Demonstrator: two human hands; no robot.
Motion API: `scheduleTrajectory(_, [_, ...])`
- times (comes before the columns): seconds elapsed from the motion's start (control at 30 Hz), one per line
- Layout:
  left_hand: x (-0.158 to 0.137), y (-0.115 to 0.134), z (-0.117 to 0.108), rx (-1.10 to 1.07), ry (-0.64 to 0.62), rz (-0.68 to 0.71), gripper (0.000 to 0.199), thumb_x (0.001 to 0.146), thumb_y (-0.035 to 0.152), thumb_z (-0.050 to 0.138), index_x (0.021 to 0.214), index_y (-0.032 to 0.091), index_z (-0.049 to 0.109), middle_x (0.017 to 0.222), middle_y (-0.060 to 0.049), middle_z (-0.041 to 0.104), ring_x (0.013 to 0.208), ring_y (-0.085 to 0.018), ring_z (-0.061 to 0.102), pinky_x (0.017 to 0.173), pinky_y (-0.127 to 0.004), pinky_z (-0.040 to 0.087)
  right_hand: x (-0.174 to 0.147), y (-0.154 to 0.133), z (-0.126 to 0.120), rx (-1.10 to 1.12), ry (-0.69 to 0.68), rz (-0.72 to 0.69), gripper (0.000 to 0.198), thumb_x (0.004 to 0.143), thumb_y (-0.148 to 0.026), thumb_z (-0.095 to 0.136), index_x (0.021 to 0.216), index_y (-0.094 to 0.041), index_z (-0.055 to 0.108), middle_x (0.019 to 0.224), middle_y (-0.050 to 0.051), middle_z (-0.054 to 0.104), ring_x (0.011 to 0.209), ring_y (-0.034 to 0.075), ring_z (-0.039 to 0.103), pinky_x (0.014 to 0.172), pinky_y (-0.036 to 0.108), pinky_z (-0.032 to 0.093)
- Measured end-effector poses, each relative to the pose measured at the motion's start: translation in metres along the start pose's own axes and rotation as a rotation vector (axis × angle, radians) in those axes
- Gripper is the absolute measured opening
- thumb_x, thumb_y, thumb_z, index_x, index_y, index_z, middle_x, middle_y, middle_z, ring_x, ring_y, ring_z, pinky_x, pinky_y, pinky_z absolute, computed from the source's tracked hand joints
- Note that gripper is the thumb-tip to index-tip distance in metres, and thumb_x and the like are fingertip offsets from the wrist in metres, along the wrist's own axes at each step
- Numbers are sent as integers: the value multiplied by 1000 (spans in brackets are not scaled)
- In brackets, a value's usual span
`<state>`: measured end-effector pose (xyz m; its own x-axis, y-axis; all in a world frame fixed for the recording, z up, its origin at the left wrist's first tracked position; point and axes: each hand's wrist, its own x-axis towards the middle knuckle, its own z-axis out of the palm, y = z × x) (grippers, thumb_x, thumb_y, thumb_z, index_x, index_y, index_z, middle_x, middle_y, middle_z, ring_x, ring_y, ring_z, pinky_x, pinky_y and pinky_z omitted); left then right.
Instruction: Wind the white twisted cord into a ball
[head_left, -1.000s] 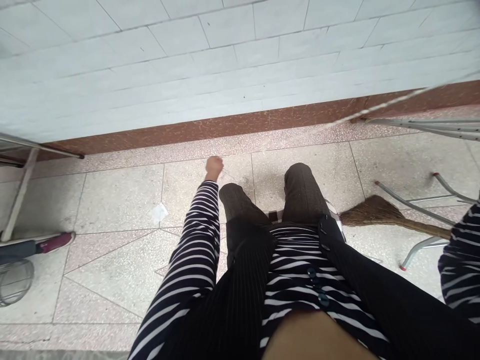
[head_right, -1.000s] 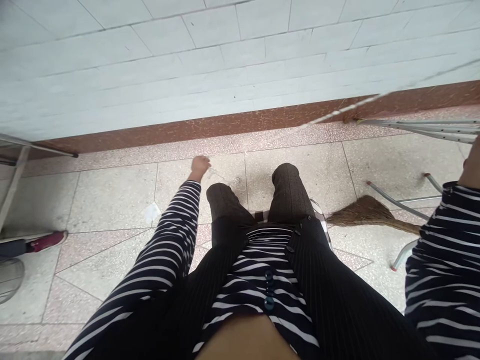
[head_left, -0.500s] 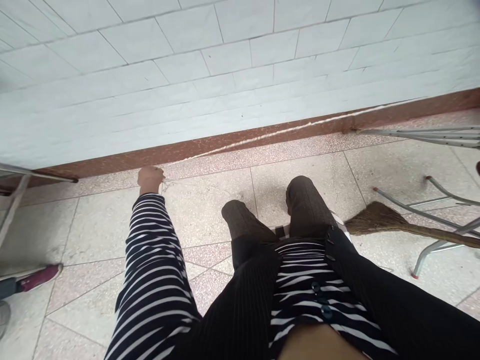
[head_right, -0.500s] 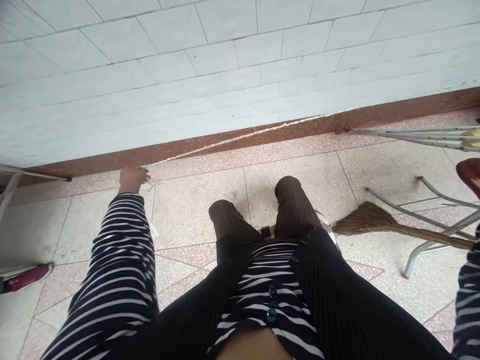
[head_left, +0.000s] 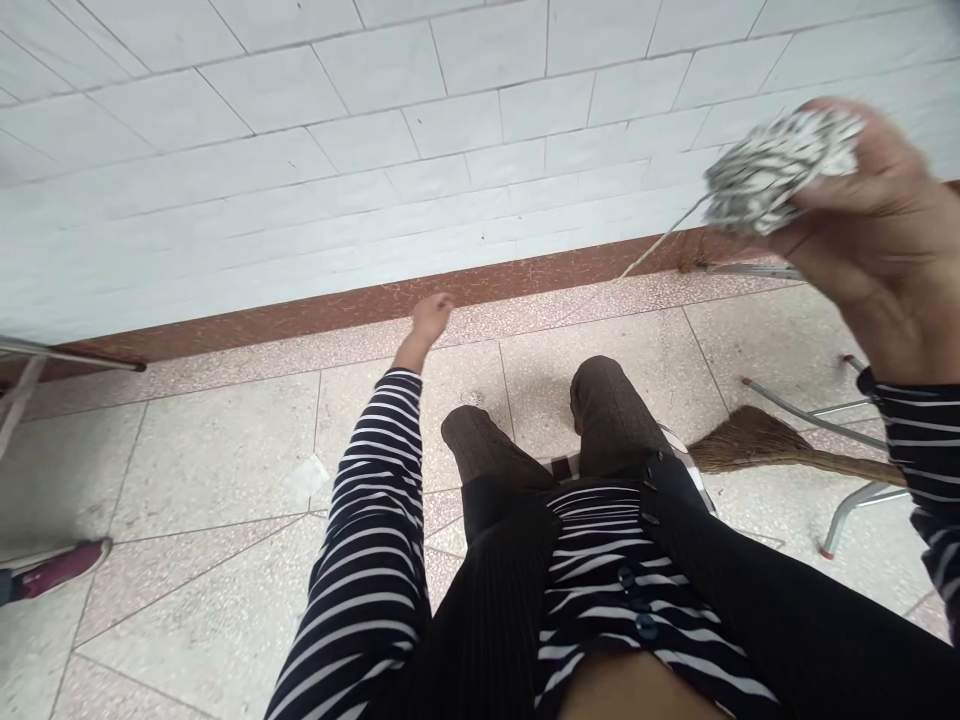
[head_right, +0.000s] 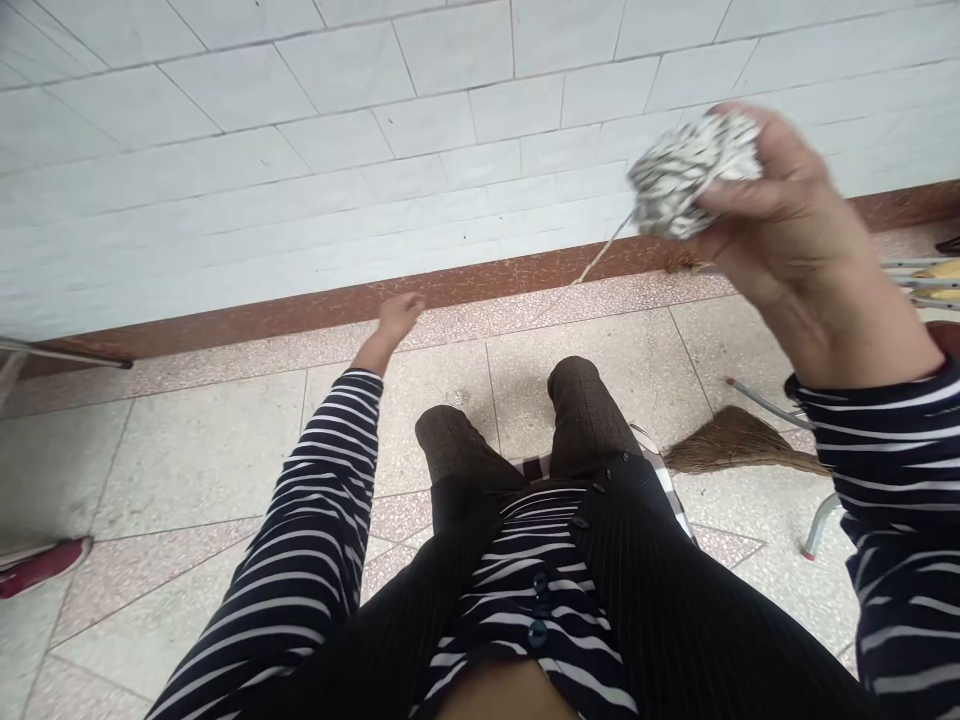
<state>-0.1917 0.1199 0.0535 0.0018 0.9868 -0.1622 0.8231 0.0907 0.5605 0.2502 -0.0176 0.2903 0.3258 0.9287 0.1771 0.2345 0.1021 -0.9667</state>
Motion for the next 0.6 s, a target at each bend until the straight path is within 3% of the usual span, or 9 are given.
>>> scheduleTrajectory(0.03, [-7,22,10,-95,-31,70,30,106,18,59,128,14,79,144,-14,78,136,-27,72,124,-44,53,-1,-1,11,62,-165,141,29,86,-24,55,70,1,54,119,-7,78,109,9,71,65,29,38])
scheduleTrajectory(0.13, [-30,85,30,-401,-114,320,34,113,29,56,142,26,73,150,-8,74,137,-24,71,123,-50,55,-10,9,43,207,-333,378,25,77,-20,76,99,-7,76,115,-5,80,105,12,75,73,28,50])
scheduleTrajectory(0.23, [-50,135,43,-584,-149,569,37,113,35,62,149,32,69,151,-7,73,142,-26,69,127,-56,51,-20,29,60,391,-436,409,62,53,-9,101,111,-23,82,109,-1,81,104,21,77,88,37,67])
scheduleTrajectory(0.3, [-60,158,52,-639,-132,665,42,109,38,69,151,31,69,150,-7,74,147,-28,66,131,-59,47,-24,39,63,438,-500,396,64,53,-13,106,111,-26,81,113,2,79,110,27,75,96,48,70])
scheduleTrajectory(0.4, [-74,178,66,-659,-119,645,40,105,38,74,143,26,74,143,-11,78,145,-29,67,129,-58,47,-27,48,65,379,-537,345,65,60,-23,107,117,-28,78,125,4,76,118,30,70,102,53,69])
scheduleTrajectory(0.6, [-96,181,85,-624,-59,481,16,104,28,74,99,17,83,108,-9,86,112,-25,78,107,-43,60,-30,72,70,286,-528,195,66,60,-34,108,118,-31,75,121,5,73,114,30,71,87,46,71])
